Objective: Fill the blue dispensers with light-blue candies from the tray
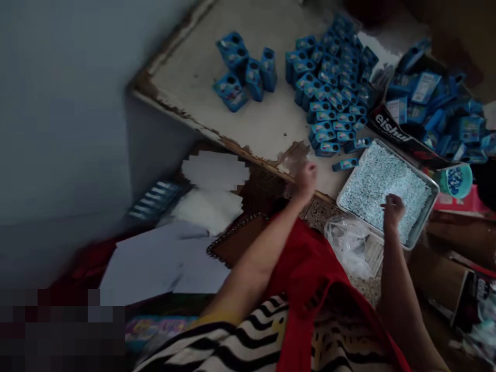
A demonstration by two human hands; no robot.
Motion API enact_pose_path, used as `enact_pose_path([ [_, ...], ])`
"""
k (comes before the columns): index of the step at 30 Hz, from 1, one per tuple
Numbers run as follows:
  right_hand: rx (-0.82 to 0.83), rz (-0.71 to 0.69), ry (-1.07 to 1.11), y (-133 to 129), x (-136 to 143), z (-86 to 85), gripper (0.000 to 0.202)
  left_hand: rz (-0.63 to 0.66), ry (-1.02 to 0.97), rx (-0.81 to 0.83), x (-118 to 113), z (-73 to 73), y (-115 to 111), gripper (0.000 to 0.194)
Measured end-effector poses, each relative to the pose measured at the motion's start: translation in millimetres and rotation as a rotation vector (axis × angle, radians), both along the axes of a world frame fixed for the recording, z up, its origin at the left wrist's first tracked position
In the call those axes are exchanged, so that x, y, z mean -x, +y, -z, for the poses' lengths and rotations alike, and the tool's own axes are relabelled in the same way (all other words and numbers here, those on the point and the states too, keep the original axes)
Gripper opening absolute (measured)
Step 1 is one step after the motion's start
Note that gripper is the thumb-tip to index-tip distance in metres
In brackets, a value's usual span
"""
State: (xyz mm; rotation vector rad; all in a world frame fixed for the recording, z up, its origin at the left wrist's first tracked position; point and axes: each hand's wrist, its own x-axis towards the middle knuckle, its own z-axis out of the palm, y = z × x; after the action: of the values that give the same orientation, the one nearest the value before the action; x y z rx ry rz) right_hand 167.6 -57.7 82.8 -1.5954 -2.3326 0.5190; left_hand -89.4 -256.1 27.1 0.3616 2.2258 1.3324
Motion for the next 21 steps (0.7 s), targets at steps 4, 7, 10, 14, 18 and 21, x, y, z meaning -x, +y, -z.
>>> enact_pose_path([
  [4,0.159,-0.015,0.014,-39.4,34.4,42.1,0.04,0.052,0.103,0.176,76.3,54.9,-19.0,0.029],
  [7,0.234,-0.049,0.024,-49.1,72.0,56.9,0.036,0.228,0.207,0.22,100.3,78.1,-3.9,0.026],
  [10,0.311,-0.045,0.042,-43.9,90.9,50.5,0.034,0.379,0.22,0.196,112.9,82.5,-1.4,0.011],
  [14,0.378,0.101,0.091,-43.8,81.4,26.6,0.036,0.394,0.155,0.219,112.7,59.6,-18.4,0.006],
  [18,0.407,0.318,0.163,-61.0,60.9,9.8,0.047,0.435,-0.031,0.116,73.5,8.5,-12.4,0.007],
  [21,0.387,0.434,0.176,-74.8,51.8,8.0,0.05,0.601,-0.037,-0.004,36.6,-29.3,16.7,0.013],
])
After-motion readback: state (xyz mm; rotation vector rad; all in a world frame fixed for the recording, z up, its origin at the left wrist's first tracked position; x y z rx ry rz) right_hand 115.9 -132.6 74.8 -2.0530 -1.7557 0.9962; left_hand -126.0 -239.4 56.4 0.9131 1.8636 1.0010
